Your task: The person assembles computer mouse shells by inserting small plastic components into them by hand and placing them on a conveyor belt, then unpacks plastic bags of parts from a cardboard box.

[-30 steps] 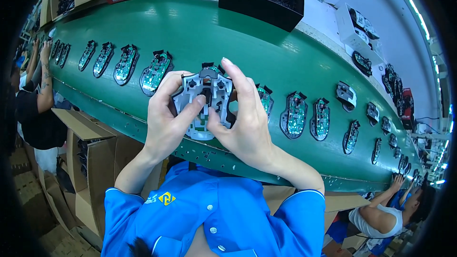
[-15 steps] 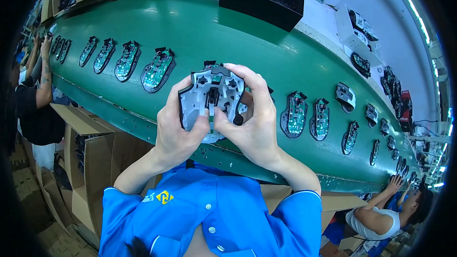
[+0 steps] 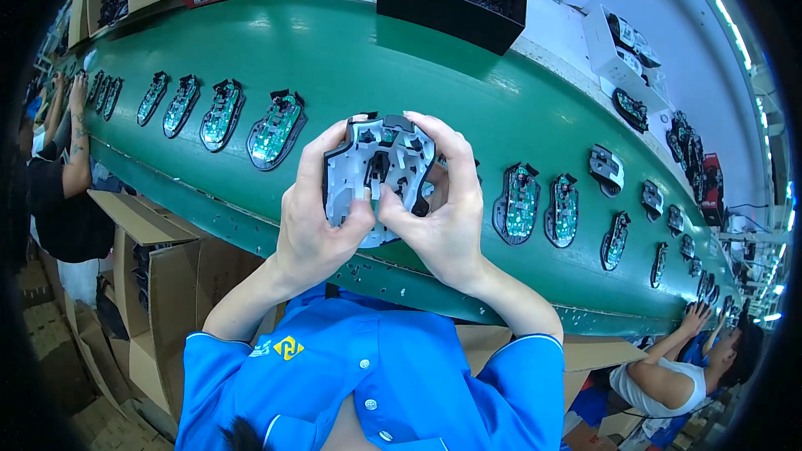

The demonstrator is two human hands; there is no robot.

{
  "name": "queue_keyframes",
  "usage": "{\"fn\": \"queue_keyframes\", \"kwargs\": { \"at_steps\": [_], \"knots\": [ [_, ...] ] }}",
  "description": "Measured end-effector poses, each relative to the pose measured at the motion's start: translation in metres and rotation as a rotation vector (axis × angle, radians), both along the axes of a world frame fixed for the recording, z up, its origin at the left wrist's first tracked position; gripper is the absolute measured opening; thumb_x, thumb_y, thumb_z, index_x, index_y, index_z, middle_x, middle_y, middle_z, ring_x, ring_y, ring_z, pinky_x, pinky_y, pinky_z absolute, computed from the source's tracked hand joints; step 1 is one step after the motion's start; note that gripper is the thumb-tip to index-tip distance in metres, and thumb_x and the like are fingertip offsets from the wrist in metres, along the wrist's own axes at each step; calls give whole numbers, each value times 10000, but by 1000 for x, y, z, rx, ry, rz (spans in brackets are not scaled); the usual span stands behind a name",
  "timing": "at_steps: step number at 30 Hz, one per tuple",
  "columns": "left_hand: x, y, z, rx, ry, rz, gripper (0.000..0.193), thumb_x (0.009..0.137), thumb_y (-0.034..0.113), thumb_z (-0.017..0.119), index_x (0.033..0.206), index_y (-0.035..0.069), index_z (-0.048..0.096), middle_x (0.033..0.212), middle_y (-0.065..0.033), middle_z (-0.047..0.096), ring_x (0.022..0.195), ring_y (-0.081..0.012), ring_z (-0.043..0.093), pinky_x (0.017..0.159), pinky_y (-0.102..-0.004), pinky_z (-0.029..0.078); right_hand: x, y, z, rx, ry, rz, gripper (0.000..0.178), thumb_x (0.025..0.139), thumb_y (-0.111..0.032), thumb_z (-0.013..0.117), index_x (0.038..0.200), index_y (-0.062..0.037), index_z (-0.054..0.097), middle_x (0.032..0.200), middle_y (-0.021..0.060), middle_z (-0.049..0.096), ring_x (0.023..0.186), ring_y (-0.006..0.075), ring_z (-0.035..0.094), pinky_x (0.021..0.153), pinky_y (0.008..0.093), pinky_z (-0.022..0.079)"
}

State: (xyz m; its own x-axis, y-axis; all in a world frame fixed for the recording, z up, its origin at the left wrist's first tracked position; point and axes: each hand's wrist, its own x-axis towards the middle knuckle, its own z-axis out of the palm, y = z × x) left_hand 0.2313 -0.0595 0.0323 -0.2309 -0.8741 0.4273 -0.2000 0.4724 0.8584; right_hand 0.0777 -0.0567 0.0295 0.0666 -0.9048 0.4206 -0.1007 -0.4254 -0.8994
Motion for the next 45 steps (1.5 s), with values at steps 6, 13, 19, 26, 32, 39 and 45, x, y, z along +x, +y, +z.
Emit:
{"fn": "queue_keyframes", "kwargs": {
  "at_steps": [6,13,19,26,32,39,45],
  "knots": [
    [0,-3,2,25,2,-15,639,730,-48,549,1327,-3,326,1240,-224,481,1107,-367,541,884,-389,479,5,2,10,131,-57,-49,700,703,72,633,1320,-12,312,1199,118,455,1108,187,490,967,332,404],
    [5,-3,3,-50,5,-31,636,733,-58,540,1327,-10,319,1255,-226,473,1112,-376,534,897,-386,469,7,1,8,112,-58,-15,695,704,74,641,1307,-26,311,1160,108,454,1077,175,492,937,318,419],
    [7,-9,4,-53,-4,-15,654,738,-24,558,1342,0,309,1261,-226,469,1086,-371,548,857,-393,485,7,-2,12,103,-1,-14,669,704,76,643,1292,-25,338,1205,112,442,1076,191,518,902,320,457],
    [70,-16,30,450,149,-51,886,723,200,688,1437,66,181,1074,-122,539,718,-127,587,547,-207,472,-83,-67,36,493,209,241,712,654,-91,646,1313,-20,387,1130,110,530,1018,168,549,865,295,463],
    [133,23,11,667,305,311,606,836,125,616,1367,88,325,1023,-47,533,716,-76,557,524,-200,470,-164,-102,-37,-124,1576,-592,664,731,14,577,1327,-233,420,1132,112,483,930,299,568,645,390,520],
    [163,55,2,536,73,365,416,856,168,605,1255,113,503,950,-19,560,708,-57,547,530,-218,493,-173,-88,-34,147,1455,-118,881,551,18,655,1365,-143,358,1254,147,364,1162,382,381,912,439,424],
    [207,87,21,349,-35,654,316,789,149,656,1096,88,619,874,-59,616,687,-112,612,629,-267,511,-161,-76,6,-50,1174,-176,620,623,-9,699,1214,-47,515,1138,130,533,1094,341,487,977,421,375]
  ]
}}
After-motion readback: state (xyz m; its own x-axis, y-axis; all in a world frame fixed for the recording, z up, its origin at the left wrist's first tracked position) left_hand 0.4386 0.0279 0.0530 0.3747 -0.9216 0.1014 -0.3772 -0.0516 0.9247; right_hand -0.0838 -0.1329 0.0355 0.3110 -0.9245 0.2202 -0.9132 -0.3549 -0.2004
